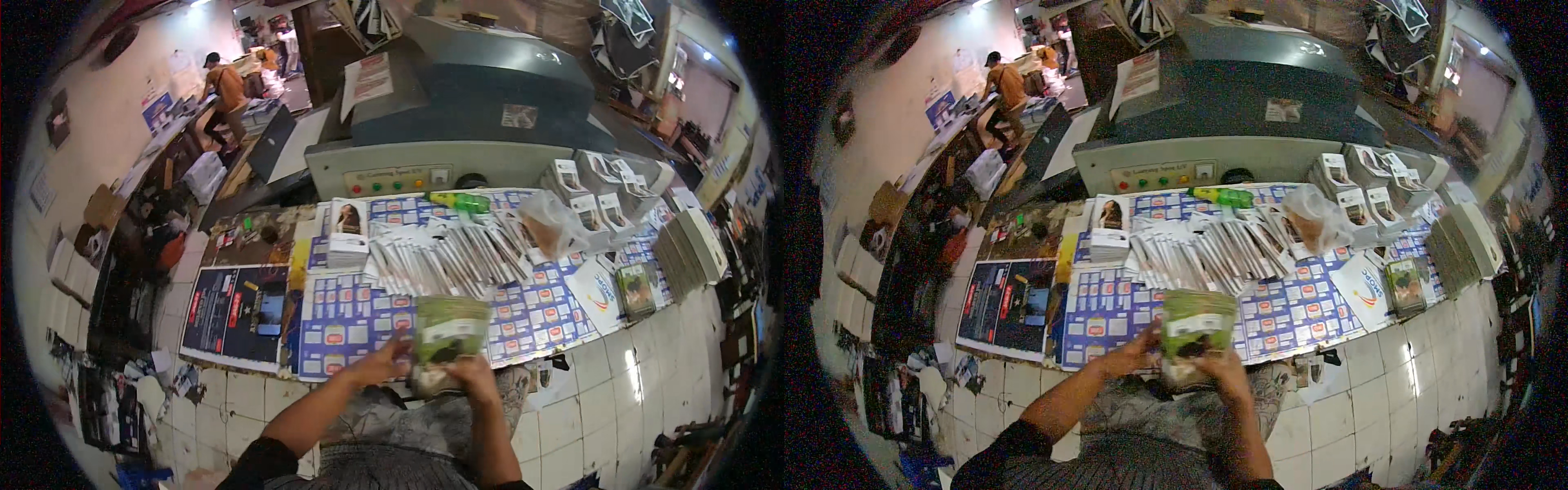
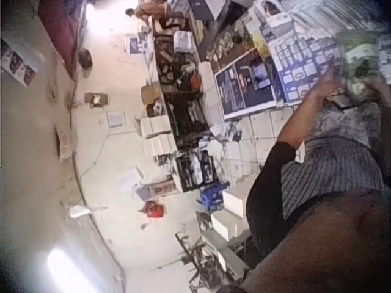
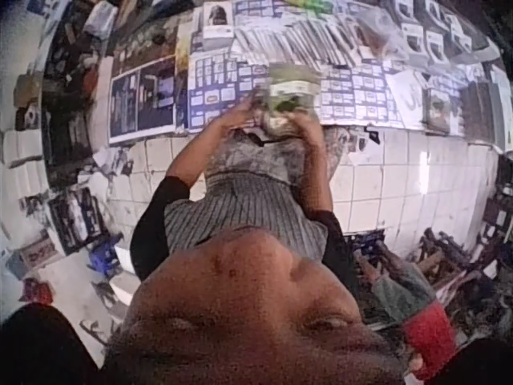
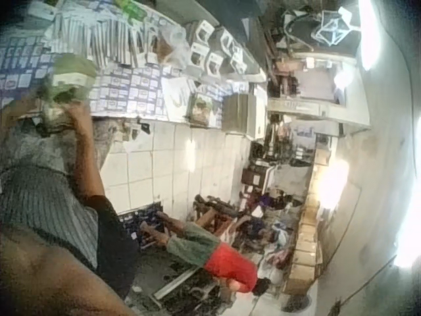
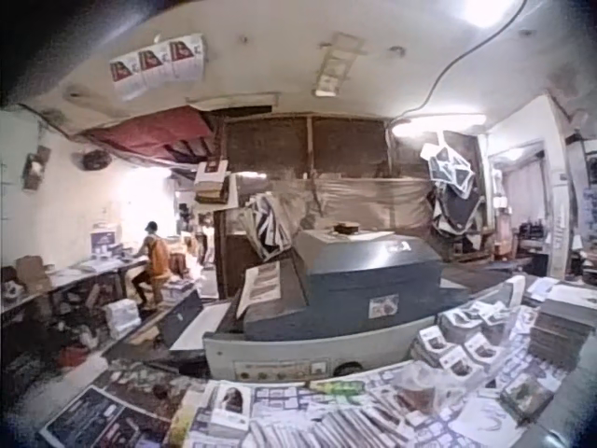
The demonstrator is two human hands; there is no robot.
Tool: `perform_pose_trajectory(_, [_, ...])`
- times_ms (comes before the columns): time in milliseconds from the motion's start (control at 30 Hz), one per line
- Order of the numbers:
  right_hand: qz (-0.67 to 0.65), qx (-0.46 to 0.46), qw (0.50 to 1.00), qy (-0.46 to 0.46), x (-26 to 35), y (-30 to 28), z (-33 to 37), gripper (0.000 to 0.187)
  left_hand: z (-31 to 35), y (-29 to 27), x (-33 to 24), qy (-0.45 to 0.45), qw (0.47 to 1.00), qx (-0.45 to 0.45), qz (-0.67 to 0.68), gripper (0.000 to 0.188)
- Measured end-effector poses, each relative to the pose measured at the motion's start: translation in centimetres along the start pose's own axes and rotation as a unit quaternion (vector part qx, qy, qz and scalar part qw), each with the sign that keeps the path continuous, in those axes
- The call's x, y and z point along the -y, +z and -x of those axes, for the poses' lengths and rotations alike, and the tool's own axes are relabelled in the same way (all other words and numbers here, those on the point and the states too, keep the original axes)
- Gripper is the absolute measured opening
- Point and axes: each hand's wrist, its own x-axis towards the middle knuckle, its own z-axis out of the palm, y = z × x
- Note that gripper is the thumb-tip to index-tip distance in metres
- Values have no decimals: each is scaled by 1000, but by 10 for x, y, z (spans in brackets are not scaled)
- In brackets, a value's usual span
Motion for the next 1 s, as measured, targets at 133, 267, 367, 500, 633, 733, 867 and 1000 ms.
perform_pose_trajectory(133, [92,39,995,11,-36,60,-9,61,33,5,-10,-120,958,-149,212,74])
perform_pose_trajectory(267, [-108,212,970,46,-30,71,0,69,61,-1,16,-100,859,-218,453,60])
perform_pose_trajectory(367, [-45,193,978,-66,-54,80,-10,65,57,11,12,-37,831,-242,500,60])
perform_pose_trajectory(500, [-114,98,987,-50,-34,111,1,39,54,27,-28,29,843,-253,474,61])
perform_pose_trajectory(633, [-148,125,975,-107,-55,101,-10,31,43,13,-6,127,828,-310,450,64])
perform_pose_trajectory(733, [-8,102,991,-85,-39,69,3,28,39,24,-32,58,819,-316,475,61])
perform_pose_trajectory(867, [-217,154,964,-5,-68,52,9,25,29,39,-45,44,800,-318,507,51])
perform_pose_trajectory(1000, [-340,131,931,27,-68,55,19,24,39,33,-26,39,808,-234,539,53])
